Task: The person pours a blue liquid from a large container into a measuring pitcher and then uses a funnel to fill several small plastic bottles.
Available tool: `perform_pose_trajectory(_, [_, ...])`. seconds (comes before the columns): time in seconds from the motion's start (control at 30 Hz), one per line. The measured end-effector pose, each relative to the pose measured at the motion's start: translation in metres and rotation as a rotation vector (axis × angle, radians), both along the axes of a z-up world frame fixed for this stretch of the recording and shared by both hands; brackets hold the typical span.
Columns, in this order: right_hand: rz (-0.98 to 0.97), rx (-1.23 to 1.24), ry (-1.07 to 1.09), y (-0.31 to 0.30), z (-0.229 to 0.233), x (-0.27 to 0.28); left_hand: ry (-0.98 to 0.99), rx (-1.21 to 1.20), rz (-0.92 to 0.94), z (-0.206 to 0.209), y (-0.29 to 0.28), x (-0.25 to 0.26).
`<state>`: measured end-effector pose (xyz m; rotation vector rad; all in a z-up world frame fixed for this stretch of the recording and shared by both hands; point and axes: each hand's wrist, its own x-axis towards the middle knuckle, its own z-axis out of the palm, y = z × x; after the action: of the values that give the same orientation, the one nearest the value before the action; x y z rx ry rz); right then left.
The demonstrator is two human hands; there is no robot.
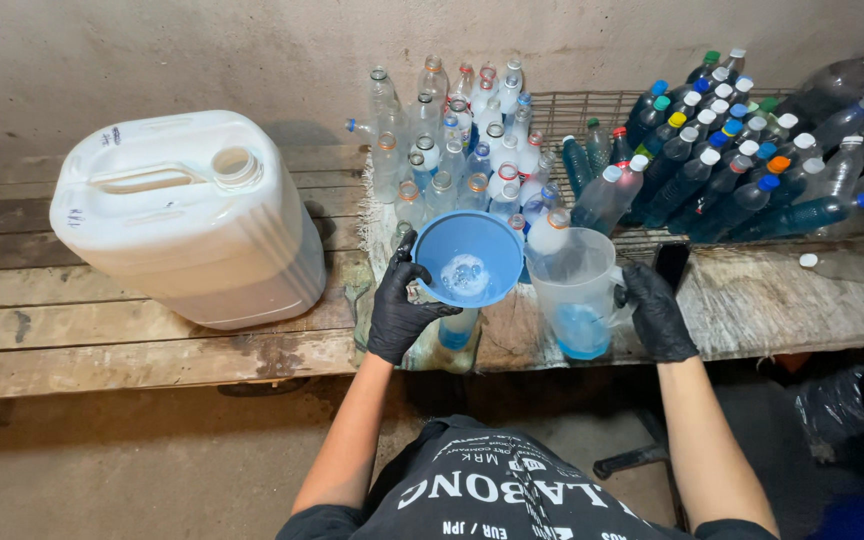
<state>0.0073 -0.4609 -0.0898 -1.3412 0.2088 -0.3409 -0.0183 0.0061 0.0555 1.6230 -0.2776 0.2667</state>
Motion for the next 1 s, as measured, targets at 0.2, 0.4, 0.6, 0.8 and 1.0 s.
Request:
perform_pose_trajectory(0.2, [0.037,0.107,0.075,0.032,-0.042,-0.001,-0.063,0.01,-0.035,0.004,0.001,-0.002])
perform_pose_trajectory(0.4, [0.218,-0.093,0.044,0.013,-0.139,0.011,-0.097,-0.007,-0.054,-0.025,0.001,0.01])
perform_pose_trajectory(0.6, [0.14,0.003,0.289,0.045,-0.08,-0.022,-0.102,-0.035,-0.079,-0.018,0.001,0.007])
perform_pose_trajectory(0.8, [0.074,-0.437,0.239,0.017,-0.062,-0.027,-0.063,-0.031,-0.113,-0.02,0.003,0.01])
perform_pose_trajectory(1.0, [-0.181,-0.708,-0.08,0.067,0.038,-0.037,0.008,-0.01,-0.13,-0.008,0.002,0.004])
